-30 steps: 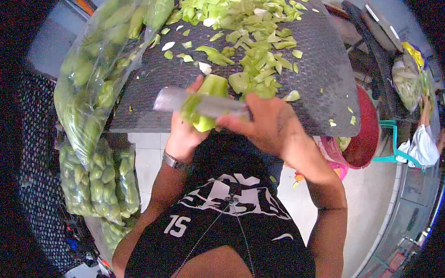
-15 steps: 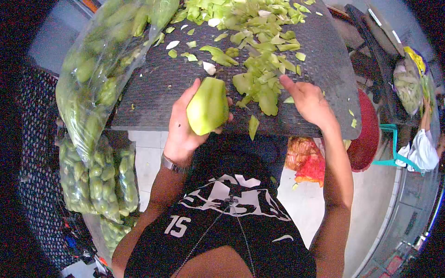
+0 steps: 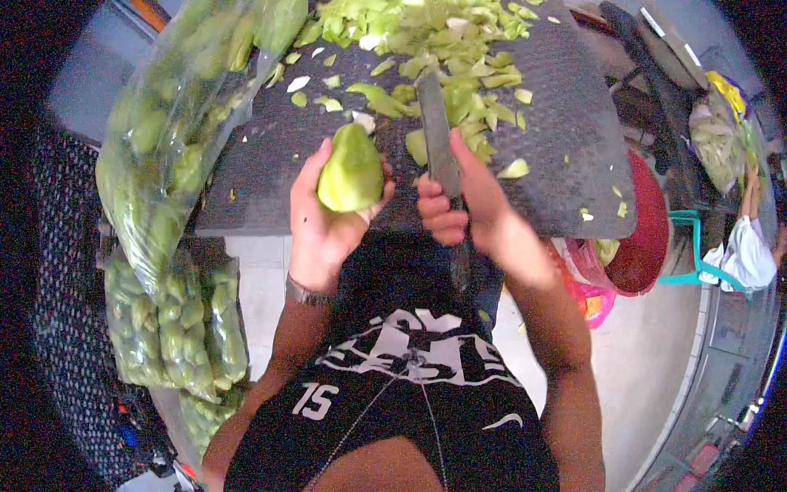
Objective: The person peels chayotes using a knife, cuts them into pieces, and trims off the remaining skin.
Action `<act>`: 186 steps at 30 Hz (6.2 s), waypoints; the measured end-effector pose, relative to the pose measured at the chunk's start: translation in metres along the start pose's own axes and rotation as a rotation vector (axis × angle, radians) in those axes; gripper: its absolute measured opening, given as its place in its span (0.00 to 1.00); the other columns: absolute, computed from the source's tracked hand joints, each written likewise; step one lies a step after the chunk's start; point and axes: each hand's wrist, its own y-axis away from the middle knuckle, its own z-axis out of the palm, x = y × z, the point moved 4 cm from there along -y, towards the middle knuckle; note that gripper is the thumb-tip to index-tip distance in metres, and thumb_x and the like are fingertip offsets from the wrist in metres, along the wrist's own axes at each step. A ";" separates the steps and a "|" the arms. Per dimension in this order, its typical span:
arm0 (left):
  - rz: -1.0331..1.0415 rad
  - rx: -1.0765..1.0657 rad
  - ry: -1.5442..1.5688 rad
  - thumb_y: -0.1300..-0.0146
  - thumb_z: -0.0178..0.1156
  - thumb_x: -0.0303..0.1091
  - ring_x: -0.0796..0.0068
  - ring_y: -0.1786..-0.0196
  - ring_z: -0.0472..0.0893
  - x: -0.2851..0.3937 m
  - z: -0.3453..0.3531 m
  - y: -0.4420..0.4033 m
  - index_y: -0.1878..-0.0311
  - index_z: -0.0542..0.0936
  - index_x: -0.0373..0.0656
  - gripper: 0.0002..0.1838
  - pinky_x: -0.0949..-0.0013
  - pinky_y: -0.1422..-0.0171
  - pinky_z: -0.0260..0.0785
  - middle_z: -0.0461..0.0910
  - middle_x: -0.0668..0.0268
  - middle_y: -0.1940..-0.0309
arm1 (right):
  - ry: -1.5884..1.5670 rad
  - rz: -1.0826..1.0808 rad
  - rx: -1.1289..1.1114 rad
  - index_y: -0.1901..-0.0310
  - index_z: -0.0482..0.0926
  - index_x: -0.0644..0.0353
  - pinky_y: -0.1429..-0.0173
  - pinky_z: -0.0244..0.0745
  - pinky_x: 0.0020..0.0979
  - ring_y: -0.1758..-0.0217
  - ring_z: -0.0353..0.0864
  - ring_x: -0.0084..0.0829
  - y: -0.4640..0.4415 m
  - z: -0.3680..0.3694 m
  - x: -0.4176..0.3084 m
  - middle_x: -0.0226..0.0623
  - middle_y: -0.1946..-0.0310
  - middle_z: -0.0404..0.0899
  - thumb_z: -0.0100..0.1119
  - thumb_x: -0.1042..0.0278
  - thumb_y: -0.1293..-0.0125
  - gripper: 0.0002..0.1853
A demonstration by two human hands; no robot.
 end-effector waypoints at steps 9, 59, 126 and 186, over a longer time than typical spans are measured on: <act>0.077 0.000 -0.059 0.29 0.60 0.53 0.53 0.48 0.85 0.021 -0.011 0.014 0.36 0.77 0.42 0.28 0.50 0.51 0.82 0.84 0.52 0.49 | 1.886 -0.857 1.005 0.68 0.74 0.68 0.73 0.65 0.47 0.84 0.71 0.44 0.104 0.016 -0.020 0.51 0.84 0.67 0.71 0.49 0.31 0.27; 0.413 -0.084 -0.326 0.51 0.67 0.39 0.54 0.56 0.88 0.095 -0.001 0.007 0.27 0.68 0.26 0.46 0.59 0.54 0.84 0.82 0.50 0.53 | 2.634 -1.040 0.295 0.38 0.81 0.60 0.19 0.60 0.50 0.23 0.69 0.45 -0.033 -0.046 -0.203 0.43 0.29 0.74 0.56 0.63 0.26 0.19; -0.369 -0.404 -0.444 0.56 0.75 0.41 0.62 0.44 0.85 0.006 0.142 0.006 0.32 0.73 0.35 0.45 0.60 0.38 0.79 0.82 0.54 0.45 | 1.766 -0.786 1.057 0.46 0.77 0.60 0.67 0.74 0.45 0.73 0.85 0.51 0.094 0.049 -0.131 0.54 0.75 0.81 0.74 0.56 0.35 0.23; -0.200 -0.007 -0.006 0.28 0.60 0.51 0.57 0.48 0.86 -0.037 0.044 -0.053 0.35 0.76 0.39 0.28 0.52 0.38 0.79 0.84 0.53 0.47 | 1.872 -0.699 0.727 0.59 0.76 0.59 0.63 0.82 0.50 0.65 0.87 0.55 0.050 0.022 -0.054 0.45 0.67 0.82 0.70 0.24 0.46 0.38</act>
